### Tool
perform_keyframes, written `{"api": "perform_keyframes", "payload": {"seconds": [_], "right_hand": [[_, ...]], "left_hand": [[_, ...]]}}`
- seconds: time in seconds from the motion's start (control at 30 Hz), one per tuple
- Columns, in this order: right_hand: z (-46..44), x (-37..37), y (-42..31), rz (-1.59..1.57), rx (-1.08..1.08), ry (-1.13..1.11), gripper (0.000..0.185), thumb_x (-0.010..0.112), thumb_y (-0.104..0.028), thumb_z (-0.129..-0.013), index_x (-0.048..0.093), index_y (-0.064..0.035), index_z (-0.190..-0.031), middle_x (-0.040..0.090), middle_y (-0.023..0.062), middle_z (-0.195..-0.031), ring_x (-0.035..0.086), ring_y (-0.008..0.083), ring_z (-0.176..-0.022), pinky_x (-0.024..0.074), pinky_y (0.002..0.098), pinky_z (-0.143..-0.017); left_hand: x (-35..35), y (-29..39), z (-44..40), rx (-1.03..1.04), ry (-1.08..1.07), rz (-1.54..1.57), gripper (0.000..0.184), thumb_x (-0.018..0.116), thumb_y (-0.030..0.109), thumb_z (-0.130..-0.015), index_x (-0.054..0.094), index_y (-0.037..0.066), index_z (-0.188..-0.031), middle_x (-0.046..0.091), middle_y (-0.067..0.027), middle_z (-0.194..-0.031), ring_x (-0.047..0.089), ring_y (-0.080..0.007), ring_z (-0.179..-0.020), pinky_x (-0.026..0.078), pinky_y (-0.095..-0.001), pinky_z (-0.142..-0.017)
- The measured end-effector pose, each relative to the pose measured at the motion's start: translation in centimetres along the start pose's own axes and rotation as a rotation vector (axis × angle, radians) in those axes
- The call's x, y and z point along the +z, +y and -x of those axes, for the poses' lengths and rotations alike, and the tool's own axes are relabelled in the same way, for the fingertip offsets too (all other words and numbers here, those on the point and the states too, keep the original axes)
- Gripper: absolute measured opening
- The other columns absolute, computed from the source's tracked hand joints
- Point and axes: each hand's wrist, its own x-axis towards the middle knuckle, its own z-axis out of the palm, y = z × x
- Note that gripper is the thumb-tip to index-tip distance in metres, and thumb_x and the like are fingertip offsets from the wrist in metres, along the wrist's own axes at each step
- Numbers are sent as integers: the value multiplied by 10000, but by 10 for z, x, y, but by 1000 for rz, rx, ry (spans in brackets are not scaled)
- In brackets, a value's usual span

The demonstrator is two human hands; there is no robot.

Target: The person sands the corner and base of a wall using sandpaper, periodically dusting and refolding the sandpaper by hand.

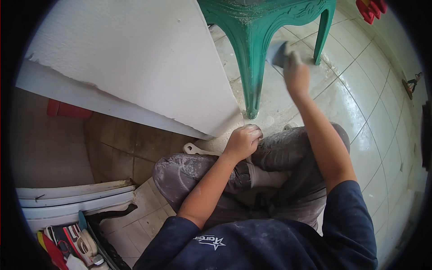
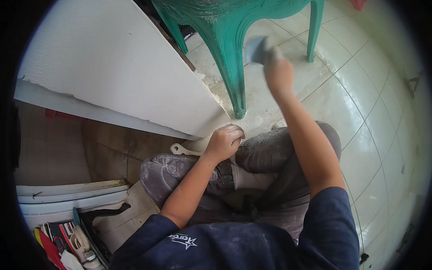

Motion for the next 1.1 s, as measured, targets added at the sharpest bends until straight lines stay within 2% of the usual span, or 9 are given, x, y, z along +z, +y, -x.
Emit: {"api": "perform_keyframes", "payload": {"seconds": [0.17,0.23,0.43,0.6,0.7,0.77,0.87,1.0,1.1], "right_hand": [[53,-34,-42,-270,-661,-247,186,577,7,-769,558,-91,-926,541,127,-610,601,318,-576,459,439,-498],[63,-43,-61,-324,-906,-248,213,586,-90,-810,584,-129,-1019,532,65,-606,575,274,-548,467,411,-508],[-15,-13,18,46,168,150,79,575,-142,-906,589,-66,-892,634,186,-699,616,383,-585,459,455,-489],[53,-42,-56,-272,-891,-141,197,608,-24,-714,554,-68,-899,525,99,-592,551,273,-506,435,411,-470],[45,-7,-19,23,-582,-111,86,599,-119,-784,573,-83,-857,569,123,-611,601,306,-555,464,440,-513],[1,6,14,-40,-18,83,105,591,-133,-821,599,-70,-905,618,169,-679,621,351,-609,467,461,-535],[-7,-1,28,-128,203,182,89,569,-120,-894,579,-33,-907,605,222,-713,610,415,-658,444,460,-532],[60,-42,-59,-424,-865,-177,230,619,-106,-784,587,-128,-1011,512,88,-597,565,258,-518,469,427,-516],[50,-23,-38,-154,-660,-255,176,598,-120,-801,626,-80,-970,581,107,-633,611,295,-591,480,425,-552]], "left_hand": [[-4,3,-5,-1,2,-16,76,584,8,-748,639,51,-779,655,-87,-820,642,-292,-813,519,-389,-720],[-2,3,-2,-17,-12,-9,74,587,9,-752,640,50,-783,657,-88,-826,642,-294,-817,519,-390,-723],[-3,-5,-2,27,56,-1,80,586,4,-757,643,50,-789,663,-87,-851,642,-297,-823,508,-399,-743],[-4,-4,-9,-14,80,-17,73,582,-4,-754,631,50,-761,659,-87,-820,634,-301,-807,495,-401,-747],[-1,-4,-2,-39,51,-4,83,574,-13,-753,628,49,-752,661,-88,-814,627,-307,-810,490,-404,-748],[-1,-4,-3,-30,22,-1,88,572,-15,-753,630,52,-755,662,-85,-824,628,-306,-817,490,-404,-753],[-4,1,-5,-10,43,7,92,566,-11,-755,634,50,-765,665,-87,-833,632,-305,-830,491,-410,-758],[2,3,-6,-42,32,-65,96,573,-1,-757,643,58,-786,665,-94,-837,631,-317,-833,492,-418,-763],[3,-6,-1,-9,-52,-37,88,580,3,-748,642,53,-785,661,-97,-830,623,-319,-820,488,-419,-759]]}}
